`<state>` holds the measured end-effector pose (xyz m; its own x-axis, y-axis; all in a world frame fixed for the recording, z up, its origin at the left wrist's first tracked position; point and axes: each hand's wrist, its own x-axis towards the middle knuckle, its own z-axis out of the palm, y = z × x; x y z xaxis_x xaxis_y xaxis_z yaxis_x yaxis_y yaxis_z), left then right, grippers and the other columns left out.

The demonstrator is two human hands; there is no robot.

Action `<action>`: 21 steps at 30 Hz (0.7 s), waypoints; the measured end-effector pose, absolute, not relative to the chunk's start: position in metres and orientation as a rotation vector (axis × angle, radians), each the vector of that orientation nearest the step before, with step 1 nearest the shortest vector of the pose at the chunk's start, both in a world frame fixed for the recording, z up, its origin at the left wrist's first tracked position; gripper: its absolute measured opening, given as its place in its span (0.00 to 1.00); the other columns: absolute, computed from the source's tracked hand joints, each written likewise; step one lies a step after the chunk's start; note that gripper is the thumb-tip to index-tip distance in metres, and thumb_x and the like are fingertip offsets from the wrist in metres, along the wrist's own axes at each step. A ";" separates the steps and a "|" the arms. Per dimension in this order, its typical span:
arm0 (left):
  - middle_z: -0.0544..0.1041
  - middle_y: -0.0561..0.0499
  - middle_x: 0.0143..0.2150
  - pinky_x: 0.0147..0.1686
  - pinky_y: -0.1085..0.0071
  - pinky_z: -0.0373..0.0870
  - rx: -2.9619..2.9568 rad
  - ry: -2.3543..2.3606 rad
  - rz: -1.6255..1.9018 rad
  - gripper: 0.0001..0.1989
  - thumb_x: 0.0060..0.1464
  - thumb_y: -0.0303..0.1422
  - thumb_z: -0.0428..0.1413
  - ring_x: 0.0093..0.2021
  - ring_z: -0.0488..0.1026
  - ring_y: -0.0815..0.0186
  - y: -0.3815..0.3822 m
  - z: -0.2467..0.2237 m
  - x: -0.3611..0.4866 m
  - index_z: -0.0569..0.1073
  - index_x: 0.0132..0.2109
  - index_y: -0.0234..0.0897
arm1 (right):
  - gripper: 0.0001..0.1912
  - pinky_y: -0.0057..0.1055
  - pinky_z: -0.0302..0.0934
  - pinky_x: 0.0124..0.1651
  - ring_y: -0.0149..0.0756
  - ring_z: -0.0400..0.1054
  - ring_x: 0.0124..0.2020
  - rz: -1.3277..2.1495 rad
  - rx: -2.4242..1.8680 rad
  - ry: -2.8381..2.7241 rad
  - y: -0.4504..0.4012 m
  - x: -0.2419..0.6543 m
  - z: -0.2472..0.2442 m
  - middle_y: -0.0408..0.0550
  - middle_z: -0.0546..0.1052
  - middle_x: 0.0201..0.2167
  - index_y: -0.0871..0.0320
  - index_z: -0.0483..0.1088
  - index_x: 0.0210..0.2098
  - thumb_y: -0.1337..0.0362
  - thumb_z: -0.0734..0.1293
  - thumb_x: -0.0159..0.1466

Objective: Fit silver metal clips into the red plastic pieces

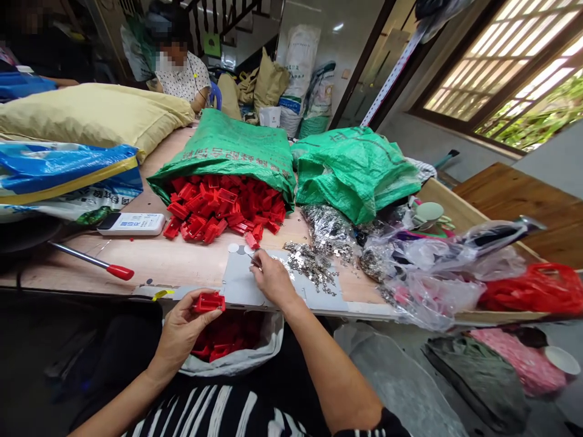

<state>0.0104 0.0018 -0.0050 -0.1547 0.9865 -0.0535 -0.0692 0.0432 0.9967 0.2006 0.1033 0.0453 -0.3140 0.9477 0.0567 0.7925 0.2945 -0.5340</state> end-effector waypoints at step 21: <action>0.80 0.51 0.43 0.44 0.70 0.72 1.212 1.273 1.276 0.17 0.48 0.34 0.63 0.41 0.77 0.63 -0.003 0.007 0.018 0.74 0.46 0.41 | 0.14 0.24 0.53 0.29 0.27 0.56 0.26 1.551 -1.033 -1.533 0.040 0.178 0.024 0.39 0.64 0.28 0.56 0.63 0.43 0.55 0.66 0.62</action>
<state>0.0175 -0.0031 0.0072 -0.0781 0.9965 0.0299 0.0279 -0.0278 0.9992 0.1785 0.0403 0.0239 -0.4264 0.9027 -0.0576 0.0469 -0.0415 -0.9980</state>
